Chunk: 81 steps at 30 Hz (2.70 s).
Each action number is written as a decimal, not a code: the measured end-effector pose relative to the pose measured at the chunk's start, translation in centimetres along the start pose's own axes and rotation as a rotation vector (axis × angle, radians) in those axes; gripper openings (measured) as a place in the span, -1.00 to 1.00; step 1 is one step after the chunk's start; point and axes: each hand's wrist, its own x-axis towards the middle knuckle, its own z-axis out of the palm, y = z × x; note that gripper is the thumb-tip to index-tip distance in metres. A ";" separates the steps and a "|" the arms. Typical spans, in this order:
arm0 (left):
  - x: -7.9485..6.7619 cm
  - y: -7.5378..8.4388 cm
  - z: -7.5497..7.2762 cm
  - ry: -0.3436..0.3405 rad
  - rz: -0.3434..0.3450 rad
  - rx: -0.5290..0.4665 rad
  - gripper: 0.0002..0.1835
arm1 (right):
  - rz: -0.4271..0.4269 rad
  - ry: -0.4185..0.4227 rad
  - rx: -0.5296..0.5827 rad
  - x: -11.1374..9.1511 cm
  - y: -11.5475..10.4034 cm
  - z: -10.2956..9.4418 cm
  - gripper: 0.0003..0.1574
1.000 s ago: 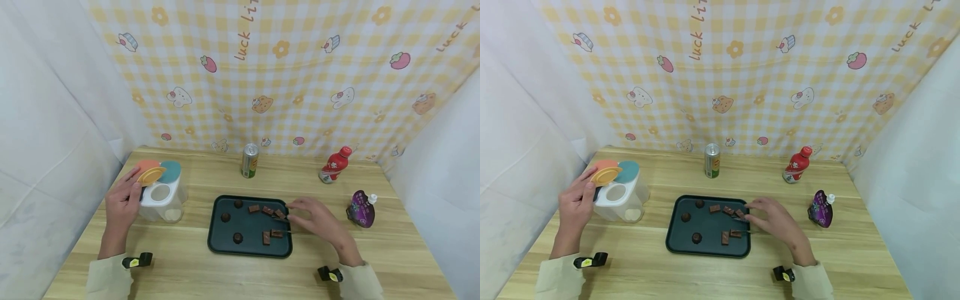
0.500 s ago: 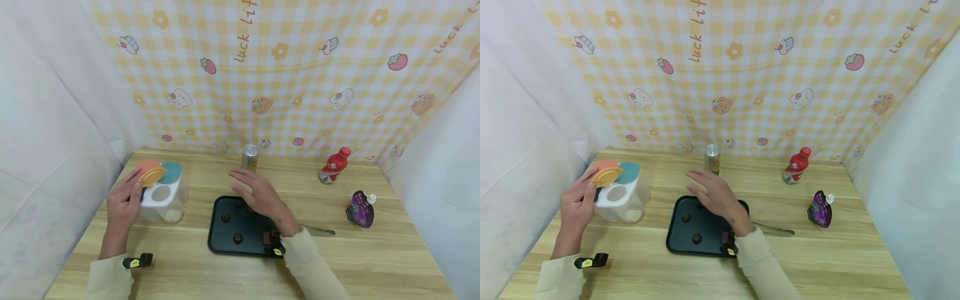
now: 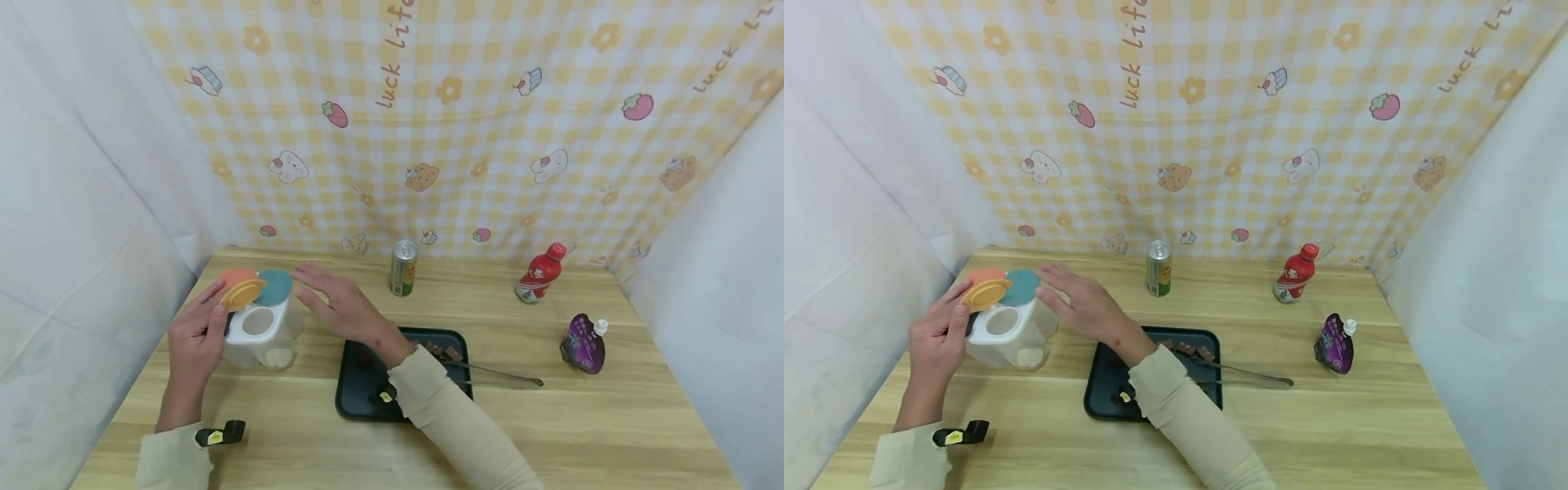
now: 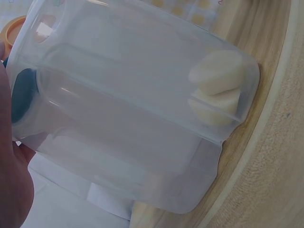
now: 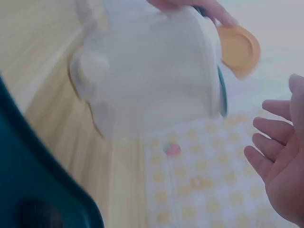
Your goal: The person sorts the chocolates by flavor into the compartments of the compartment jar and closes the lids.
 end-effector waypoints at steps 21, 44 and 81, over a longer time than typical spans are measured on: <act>-0.6 -0.4 0.1 0.017 0.065 -0.025 -0.67 | 0.178 0.004 0.146 2.3 -0.9 4.0 -0.30; 0.7 1.9 0.2 -0.024 0.169 -0.130 -0.70 | 0.295 0.009 0.245 3.2 -1.4 3.9 -0.37; 1.0 0.7 -0.6 -0.173 0.256 -0.160 -0.36 | 0.225 -0.040 0.390 3.0 0.3 3.3 -0.58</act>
